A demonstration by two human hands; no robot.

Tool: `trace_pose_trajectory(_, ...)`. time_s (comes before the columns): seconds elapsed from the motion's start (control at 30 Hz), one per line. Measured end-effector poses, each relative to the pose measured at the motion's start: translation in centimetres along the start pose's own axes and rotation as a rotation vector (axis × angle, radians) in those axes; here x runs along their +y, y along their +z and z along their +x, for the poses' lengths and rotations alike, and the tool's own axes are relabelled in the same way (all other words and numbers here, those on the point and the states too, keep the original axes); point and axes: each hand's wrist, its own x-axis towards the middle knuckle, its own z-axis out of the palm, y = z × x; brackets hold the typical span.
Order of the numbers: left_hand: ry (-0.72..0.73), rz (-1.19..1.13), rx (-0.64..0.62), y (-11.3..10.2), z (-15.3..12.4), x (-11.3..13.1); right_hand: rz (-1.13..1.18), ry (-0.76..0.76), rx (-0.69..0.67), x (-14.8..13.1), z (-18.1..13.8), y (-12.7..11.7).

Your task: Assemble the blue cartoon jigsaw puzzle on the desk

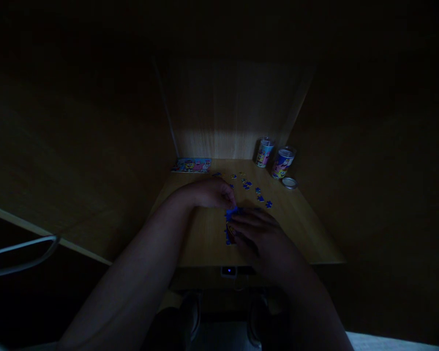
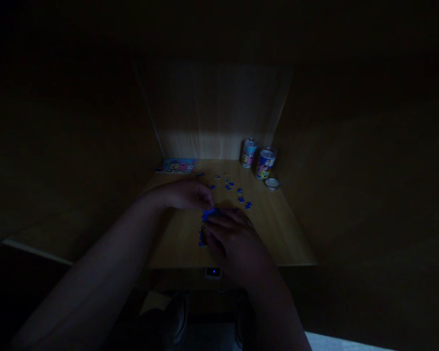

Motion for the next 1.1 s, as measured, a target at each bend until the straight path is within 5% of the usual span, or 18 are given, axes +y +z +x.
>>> trace_pose_trajectory(1.1, -0.022, 0.035, 0.025, 0.05, 0.15, -0.19, 0.051, -0.010, 0.003, 0.05, -0.08, -0.25)
